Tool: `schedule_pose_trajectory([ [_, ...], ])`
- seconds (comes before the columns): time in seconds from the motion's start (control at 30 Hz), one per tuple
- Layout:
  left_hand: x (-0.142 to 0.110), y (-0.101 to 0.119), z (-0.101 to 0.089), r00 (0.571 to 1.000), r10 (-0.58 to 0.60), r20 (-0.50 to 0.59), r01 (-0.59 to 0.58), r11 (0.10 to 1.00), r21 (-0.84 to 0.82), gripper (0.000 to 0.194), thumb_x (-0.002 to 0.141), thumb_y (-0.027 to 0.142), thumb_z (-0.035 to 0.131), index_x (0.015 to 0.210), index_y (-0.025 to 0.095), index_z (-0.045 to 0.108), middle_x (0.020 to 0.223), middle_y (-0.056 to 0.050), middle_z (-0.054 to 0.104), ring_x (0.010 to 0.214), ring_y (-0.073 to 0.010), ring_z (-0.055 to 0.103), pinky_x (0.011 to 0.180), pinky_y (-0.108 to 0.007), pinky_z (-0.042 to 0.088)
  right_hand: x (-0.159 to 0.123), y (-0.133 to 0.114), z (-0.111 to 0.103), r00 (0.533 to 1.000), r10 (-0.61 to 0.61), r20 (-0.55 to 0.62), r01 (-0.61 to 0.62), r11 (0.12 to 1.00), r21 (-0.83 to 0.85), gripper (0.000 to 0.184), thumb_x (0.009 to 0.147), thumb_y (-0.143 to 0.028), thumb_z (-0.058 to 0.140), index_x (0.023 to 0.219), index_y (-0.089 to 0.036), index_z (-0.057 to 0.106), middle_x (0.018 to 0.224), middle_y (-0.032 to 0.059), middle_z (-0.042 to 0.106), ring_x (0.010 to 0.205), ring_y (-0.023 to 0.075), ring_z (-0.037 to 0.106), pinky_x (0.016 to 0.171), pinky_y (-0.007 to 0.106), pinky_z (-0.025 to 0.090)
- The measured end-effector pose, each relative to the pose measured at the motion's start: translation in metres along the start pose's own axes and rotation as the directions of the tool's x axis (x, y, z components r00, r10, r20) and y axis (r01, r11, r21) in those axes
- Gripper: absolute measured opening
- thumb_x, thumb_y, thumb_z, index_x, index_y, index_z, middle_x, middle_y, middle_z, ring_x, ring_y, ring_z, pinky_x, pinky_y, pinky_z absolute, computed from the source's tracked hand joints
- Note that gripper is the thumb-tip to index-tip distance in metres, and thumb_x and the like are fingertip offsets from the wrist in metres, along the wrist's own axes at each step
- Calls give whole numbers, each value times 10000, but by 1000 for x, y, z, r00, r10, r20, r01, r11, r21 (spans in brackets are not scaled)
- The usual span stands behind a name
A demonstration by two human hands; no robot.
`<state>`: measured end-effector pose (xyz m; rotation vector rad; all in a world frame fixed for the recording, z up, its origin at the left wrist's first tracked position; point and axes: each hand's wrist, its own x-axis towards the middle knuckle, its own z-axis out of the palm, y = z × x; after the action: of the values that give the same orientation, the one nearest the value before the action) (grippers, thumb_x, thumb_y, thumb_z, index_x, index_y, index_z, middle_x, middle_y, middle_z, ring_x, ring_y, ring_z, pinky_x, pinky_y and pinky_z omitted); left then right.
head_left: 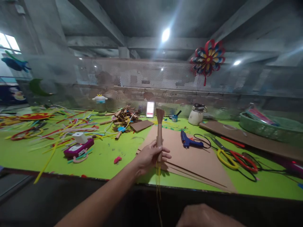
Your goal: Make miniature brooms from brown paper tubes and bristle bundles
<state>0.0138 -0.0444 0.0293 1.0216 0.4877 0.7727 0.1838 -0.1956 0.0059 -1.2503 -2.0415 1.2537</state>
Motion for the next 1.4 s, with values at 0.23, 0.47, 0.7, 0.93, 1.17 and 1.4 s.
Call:
schedule_pose_trajectory([
  [0.23, 14, 4, 0, 997, 50, -52, -45, 994, 95, 222, 822, 262, 592, 983, 119, 538, 1041, -148, 642, 976, -222, 603, 788, -319, 481, 55, -16, -76, 961, -76, -265, 105, 990, 99, 355, 857, -456, 488, 894, -141, 647, 745, 47, 634, 695, 163, 588, 680, 289, 458],
  [0.47, 25, 9, -4, 993, 78, -91, -66, 989, 129, 236, 799, 294, 601, 969, 136, 557, 1100, -136, 630, 740, -171, 641, 615, -276, 505, 131, 3, -60, 979, -74, -189, 160, 856, 491, 420, 746, -525, 618, 900, -134, 617, 752, 20, 604, 622, 113, 549, 582, 242, 427],
  [0.7, 35, 10, 2, 988, 47, -147, -22, 985, 171, 211, 835, 347, 541, 896, 151, 493, 989, -115, 651, 599, -144, 628, 478, -244, 476, 139, 14, -46, 970, -13, -243, 176, 726, 665, 347, 735, -475, 657, 817, -140, 625, 615, -3, 573, 511, 97, 510, 522, 233, 379],
  [0.93, 46, 8, -2, 988, 48, -144, -29, 991, 130, 208, 835, 360, 529, 867, 172, 444, 885, -86, 662, 573, -170, 643, 493, -280, 488, 140, 19, -38, 966, 42, -257, 172, 637, 751, 337, 735, -447, 674, 760, -132, 559, 532, -24, 533, 423, 64, 450, 453, 202, 327],
  [1.17, 51, 20, 2, 992, 38, -124, -29, 997, 76, 163, 852, 298, 519, 845, 173, 415, 834, -91, 678, 579, -157, 638, 586, -302, 496, 140, 23, -41, 959, 59, -278, 157, 704, 693, 377, 723, -484, 672, 711, -144, 510, 503, -38, 505, 411, 60, 425, 438, 201, 282],
  [1.4, 52, 24, 3, 988, 49, -147, -42, 998, 50, 150, 853, 273, 525, 892, 154, 442, 741, -84, 671, 733, -203, 659, 693, -336, 487, 143, 26, -36, 947, 62, -315, 185, 696, 694, 362, 701, -449, 705, 746, -117, 567, 525, -46, 466, 444, 58, 407, 466, 210, 297],
])
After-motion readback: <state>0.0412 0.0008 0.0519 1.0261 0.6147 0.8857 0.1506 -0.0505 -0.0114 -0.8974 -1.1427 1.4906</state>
